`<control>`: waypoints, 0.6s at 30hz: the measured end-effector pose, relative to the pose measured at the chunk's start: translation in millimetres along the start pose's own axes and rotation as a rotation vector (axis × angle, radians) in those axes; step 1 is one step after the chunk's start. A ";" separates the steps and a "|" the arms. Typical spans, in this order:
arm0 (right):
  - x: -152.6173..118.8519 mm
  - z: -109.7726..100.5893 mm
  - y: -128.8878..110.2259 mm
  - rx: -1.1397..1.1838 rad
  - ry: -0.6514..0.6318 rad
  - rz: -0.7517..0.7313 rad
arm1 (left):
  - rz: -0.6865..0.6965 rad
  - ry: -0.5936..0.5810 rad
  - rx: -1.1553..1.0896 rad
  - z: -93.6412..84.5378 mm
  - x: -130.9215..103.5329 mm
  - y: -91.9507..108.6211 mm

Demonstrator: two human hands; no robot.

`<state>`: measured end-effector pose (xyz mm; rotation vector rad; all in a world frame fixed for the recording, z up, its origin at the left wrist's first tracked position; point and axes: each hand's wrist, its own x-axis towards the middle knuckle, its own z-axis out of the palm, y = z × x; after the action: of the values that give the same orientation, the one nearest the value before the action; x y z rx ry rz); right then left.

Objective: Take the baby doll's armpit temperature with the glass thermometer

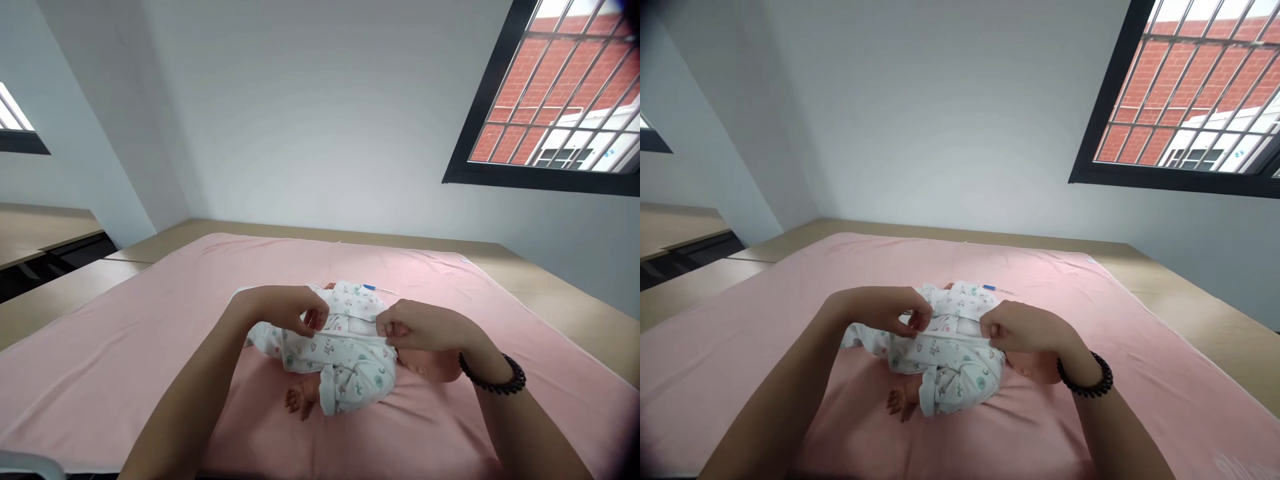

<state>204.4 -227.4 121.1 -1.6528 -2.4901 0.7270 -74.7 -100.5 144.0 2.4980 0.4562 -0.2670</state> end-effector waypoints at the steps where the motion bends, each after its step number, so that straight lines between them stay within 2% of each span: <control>1: -0.4 -1.8 0.9 0.061 -0.078 -0.045 | 0.007 -0.038 -0.004 2.2 -2.1 4.7; 5: 3.5 -0.9 0.6 0.128 -0.324 -0.122 | -0.021 -0.184 0.045 12.6 -5.7 20.5; 7: 5.2 1.2 0.2 0.105 -0.369 -0.146 | -0.058 -0.208 0.093 14.3 -5.9 22.6; 8: 5.5 1.8 0.6 0.094 -0.329 -0.159 | -0.074 -0.206 0.108 13.4 -5.9 21.4; 12: 6.1 0.7 8.2 0.021 0.059 -0.124 | -0.125 -0.093 0.125 2.0 -4.0 2.7; 13: 6.9 0.3 11.2 -0.005 0.120 -0.088 | -0.140 -0.057 0.131 -0.8 -2.4 -4.1; 15: 9.5 0.0 16.8 -0.037 0.135 0.006 | -0.179 -0.029 0.137 -4.4 2.5 -17.4; 18: 13.3 0.3 21.3 -0.008 0.018 0.114 | -0.215 -0.071 0.126 -4.1 12.0 -31.1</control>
<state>216.9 -209.1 109.3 -1.8082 -2.4065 0.7099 -75.0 -70.9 128.1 2.5520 0.6999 -0.4803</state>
